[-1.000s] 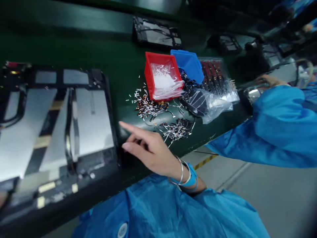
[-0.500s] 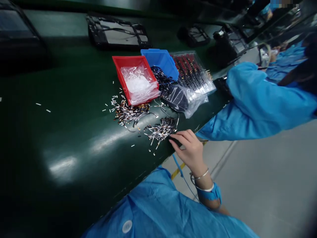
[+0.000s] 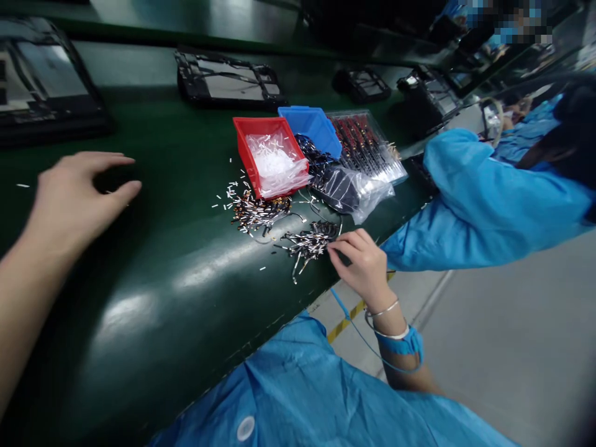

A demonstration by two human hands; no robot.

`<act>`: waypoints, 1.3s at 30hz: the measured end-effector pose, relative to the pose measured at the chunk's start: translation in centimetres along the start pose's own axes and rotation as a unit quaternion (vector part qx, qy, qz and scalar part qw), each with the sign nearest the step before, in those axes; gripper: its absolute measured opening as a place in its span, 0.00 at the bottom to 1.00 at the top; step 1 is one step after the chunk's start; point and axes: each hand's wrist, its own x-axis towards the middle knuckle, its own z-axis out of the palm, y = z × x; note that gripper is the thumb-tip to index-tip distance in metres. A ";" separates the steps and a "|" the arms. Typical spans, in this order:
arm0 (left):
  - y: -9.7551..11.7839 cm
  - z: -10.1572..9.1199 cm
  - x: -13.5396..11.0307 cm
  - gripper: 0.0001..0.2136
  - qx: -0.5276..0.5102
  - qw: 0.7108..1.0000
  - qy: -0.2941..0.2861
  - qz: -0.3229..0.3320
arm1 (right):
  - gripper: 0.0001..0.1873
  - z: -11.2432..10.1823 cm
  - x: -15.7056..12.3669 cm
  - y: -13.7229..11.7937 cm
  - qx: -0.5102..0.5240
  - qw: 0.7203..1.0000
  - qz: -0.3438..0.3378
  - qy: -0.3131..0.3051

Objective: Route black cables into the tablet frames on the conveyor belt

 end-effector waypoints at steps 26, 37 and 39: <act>12.0 1.4 -4.2 0.13 -0.691 0.645 -0.302 -0.123 | 0.09 -0.9 7.8 -7.6 0.110 0.946 -0.254 0.171; 11.8 -0.4 -3.9 0.09 -0.566 0.807 -0.155 -0.057 | 0.04 -0.6 8.8 -9.8 0.193 0.946 -0.208 0.157; 11.6 -0.4 -3.7 0.10 -0.549 0.819 -0.157 -0.054 | 0.05 -0.4 9.5 -9.6 0.191 0.948 -0.205 0.152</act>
